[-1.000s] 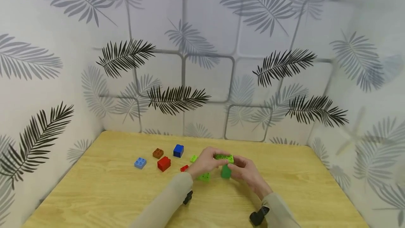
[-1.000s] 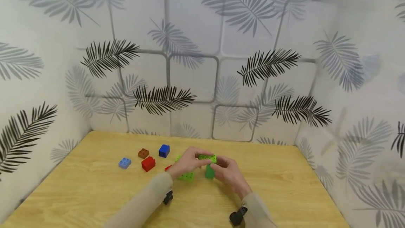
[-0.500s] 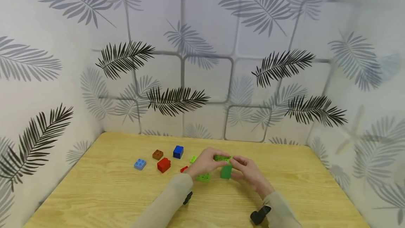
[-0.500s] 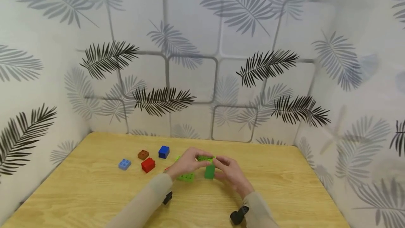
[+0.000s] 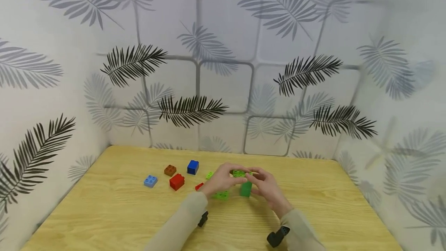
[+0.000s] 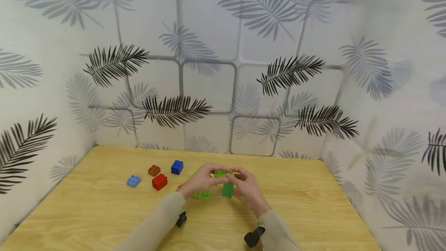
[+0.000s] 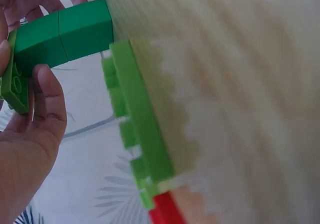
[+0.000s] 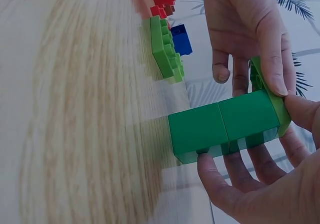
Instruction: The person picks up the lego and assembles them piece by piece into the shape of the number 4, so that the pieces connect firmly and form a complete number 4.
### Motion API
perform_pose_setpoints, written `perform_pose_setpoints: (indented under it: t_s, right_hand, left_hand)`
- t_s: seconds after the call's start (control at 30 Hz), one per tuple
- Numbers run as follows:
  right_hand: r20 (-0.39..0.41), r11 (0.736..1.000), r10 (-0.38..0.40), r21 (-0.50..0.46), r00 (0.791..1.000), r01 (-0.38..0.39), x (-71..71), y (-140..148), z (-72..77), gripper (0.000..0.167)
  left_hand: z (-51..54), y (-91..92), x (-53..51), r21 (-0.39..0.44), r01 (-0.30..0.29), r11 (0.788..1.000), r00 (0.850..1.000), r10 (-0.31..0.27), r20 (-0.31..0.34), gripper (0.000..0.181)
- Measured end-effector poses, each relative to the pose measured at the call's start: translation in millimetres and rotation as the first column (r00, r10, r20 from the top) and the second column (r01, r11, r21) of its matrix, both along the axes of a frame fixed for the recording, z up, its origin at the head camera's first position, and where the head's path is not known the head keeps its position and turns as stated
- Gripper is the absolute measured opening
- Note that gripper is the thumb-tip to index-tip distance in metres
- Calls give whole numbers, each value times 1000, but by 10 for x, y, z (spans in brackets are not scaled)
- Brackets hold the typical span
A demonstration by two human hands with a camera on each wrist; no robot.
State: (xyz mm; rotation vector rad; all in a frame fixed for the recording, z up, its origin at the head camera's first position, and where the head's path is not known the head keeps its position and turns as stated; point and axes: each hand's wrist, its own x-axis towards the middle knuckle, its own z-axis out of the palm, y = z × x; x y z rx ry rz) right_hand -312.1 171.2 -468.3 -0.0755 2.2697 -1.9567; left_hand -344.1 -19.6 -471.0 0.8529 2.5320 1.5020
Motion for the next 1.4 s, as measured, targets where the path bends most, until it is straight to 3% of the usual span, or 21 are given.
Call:
perform_pose_setpoints:
  t_s: [0.13, 0.33, 0.57, 0.73, 0.87, 1.27, 1.4]
  right_hand:
    - [-7, 1000, 18, -15, 1000, -18, -10, -62, -22, 48]
    - [6, 1000, -2, -26, 1000, 2, -32, -52, -40, 41]
    - [20, 1000, -4, -15, 1000, 5, -69, -35, -36, 45]
    - [25, 1000, -12, -5, 1000, 12, -60, -12, -47, 47]
    - [30, 1000, -4, -17, 1000, 5, -52, -5, -41, 47]
    - [32, 1000, 3, -18, 999, -2, -75, -9, -35, 46]
    - [38, 1000, 3, -26, 999, -2, -70, -2, -47, 44]
  left_hand:
    - [-45, -73, 1, 34, -24, 999, 1000, 23, 9, 32]
    - [-63, -169, -38, -30, -37, 999, 999, 37, 5, 46]
    - [-75, -437, -34, -176, 39, 984, 995, -22, 100, 39]
    - [-55, -548, -13, -276, 105, 956, 991, -77, 111, 35]
    - [-38, -615, -7, -306, 128, 943, 987, -93, 128, 38]
    - [-4, -573, -34, -422, 140, 896, 987, -91, 134, 30]
    - [-15, -548, -46, -428, 148, 892, 986, -99, 134, 27]
